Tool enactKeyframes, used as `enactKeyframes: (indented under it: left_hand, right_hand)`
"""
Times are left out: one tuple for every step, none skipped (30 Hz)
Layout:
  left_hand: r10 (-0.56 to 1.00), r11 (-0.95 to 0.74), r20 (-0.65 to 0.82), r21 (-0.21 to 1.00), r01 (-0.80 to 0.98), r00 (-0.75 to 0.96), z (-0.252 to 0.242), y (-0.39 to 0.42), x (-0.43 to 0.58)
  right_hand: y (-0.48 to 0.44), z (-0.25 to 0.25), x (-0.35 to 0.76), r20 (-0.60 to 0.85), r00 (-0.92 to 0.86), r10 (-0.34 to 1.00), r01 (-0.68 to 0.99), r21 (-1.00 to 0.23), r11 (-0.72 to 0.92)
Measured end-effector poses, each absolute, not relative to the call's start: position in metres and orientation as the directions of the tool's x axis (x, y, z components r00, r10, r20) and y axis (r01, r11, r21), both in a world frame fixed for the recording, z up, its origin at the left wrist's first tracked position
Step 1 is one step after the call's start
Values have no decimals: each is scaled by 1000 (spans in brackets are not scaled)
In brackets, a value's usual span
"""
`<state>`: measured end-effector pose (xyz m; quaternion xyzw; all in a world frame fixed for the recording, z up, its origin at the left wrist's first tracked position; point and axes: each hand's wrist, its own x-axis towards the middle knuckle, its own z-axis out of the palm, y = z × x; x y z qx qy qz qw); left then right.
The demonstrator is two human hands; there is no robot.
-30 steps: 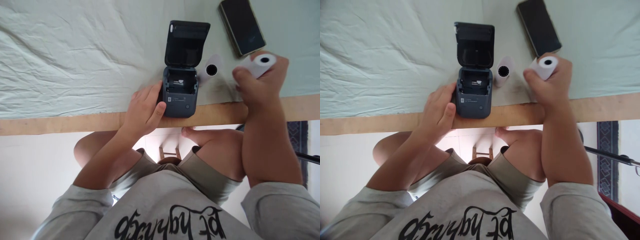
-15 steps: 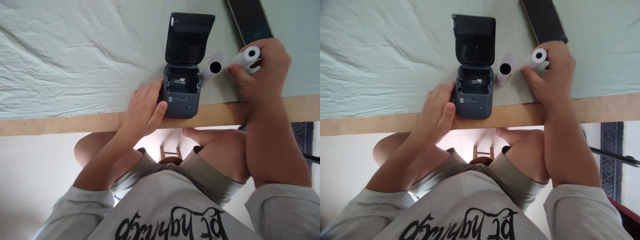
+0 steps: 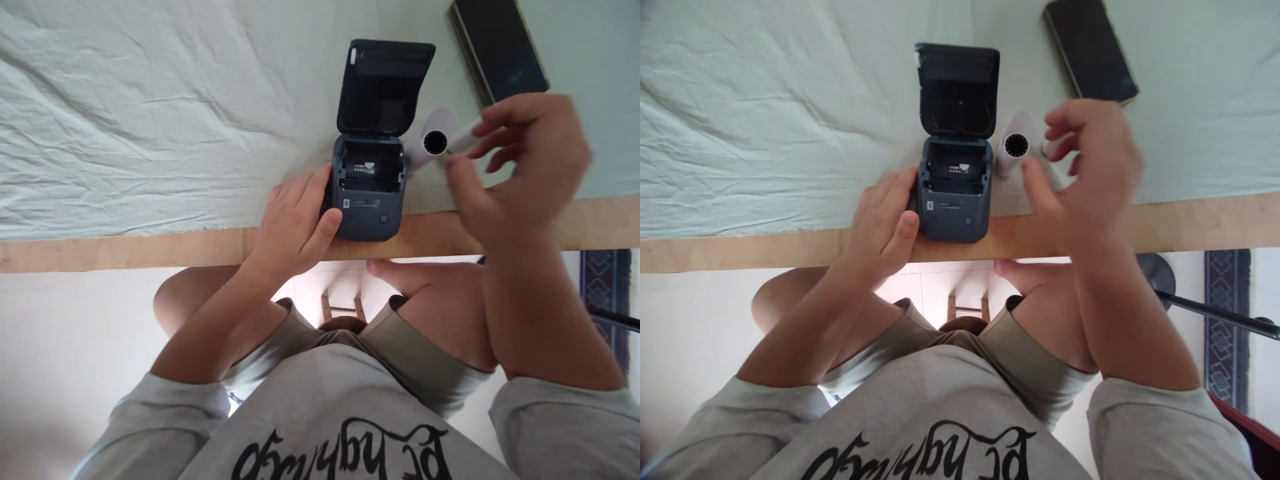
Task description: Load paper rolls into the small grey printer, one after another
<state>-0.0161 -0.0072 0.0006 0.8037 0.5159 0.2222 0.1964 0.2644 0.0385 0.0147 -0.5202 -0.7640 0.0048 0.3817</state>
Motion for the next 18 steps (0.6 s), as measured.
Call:
enactKeyframes:
  left_hand:
    - [916, -393, 159, 543, 742, 369, 0, -7, -16]
    - [915, -395, 161, 541, 742, 369, 0, -7, -16]
    - [916, -394, 160, 539, 744, 368, 0, -7, -16]
    - [916, -392, 158, 539, 746, 368, 0, -7, -16]
    - [917, -389, 153, 540, 746, 367, 1, -7, -16]
    - [918, -386, 148, 543, 746, 368, 1, -7, -16]
    - [919, -383, 144, 545, 746, 367, 1, -7, -16]
    - [920, -381, 141, 546, 746, 366, 1, -8, -16]
    - [921, -379, 140, 547, 747, 364, 1, -7, -16]
    - [921, -378, 140, 547, 747, 364, 1, -7, -16]
    - [921, -378, 141, 547, 747, 364, 1, -7, -16]
    - [920, -380, 141, 546, 747, 365, 1, -7, -16]
    - [920, -381, 141, 546, 747, 366, 1, -7, -16]
    - [920, -381, 142, 546, 746, 366, 1, -7, -16]
    - [920, -381, 142, 545, 747, 366, 1, -6, -16]
    - [921, -379, 142, 544, 748, 364, 1, -6, -16]
    - [922, -378, 142, 545, 749, 362, 1, -6, -16]
    - [922, -377, 141, 545, 749, 361, 1, -6, -16]
  right_hand:
    - [37, 14, 256, 524, -179, 833, 810, -401, 427]
    - [37, 12, 250, 479, -191, 857, 812, -413, 412]
    - [38, 9, 245, 447, -201, 872, 817, -415, 401]
    - [40, 6, 242, 418, -210, 884, 821, -416, 392]
    - [42, 4, 241, 399, -215, 891, 821, -421, 386]
    - [45, 2, 241, 387, -216, 897, 821, -425, 381]
    - [46, 1, 242, 376, -215, 901, 815, -439, 377]
    - [47, 1, 242, 372, -215, 903, 798, -467, 382]
    - [47, 1, 243, 368, -221, 903, 769, -503, 393]
    - [46, 2, 244, 365, -239, 900, 734, -539, 413]
    - [46, 2, 244, 361, -269, 893, 698, -566, 439]
    - [45, 2, 245, 357, -306, 883, 670, -578, 466]
    - [44, 2, 246, 356, -341, 870, 656, -573, 492]
    - [44, 2, 247, 360, -366, 858, 656, -555, 512]
    - [45, 1, 248, 369, -378, 849, 661, -534, 527]
    - [45, 0, 249, 384, -376, 843, 667, -520, 534]
    - [46, -2, 250, 393, -365, 844, 672, -516, 531]
    - [46, -2, 251, 396, -349, 849, 674, -524, 521]
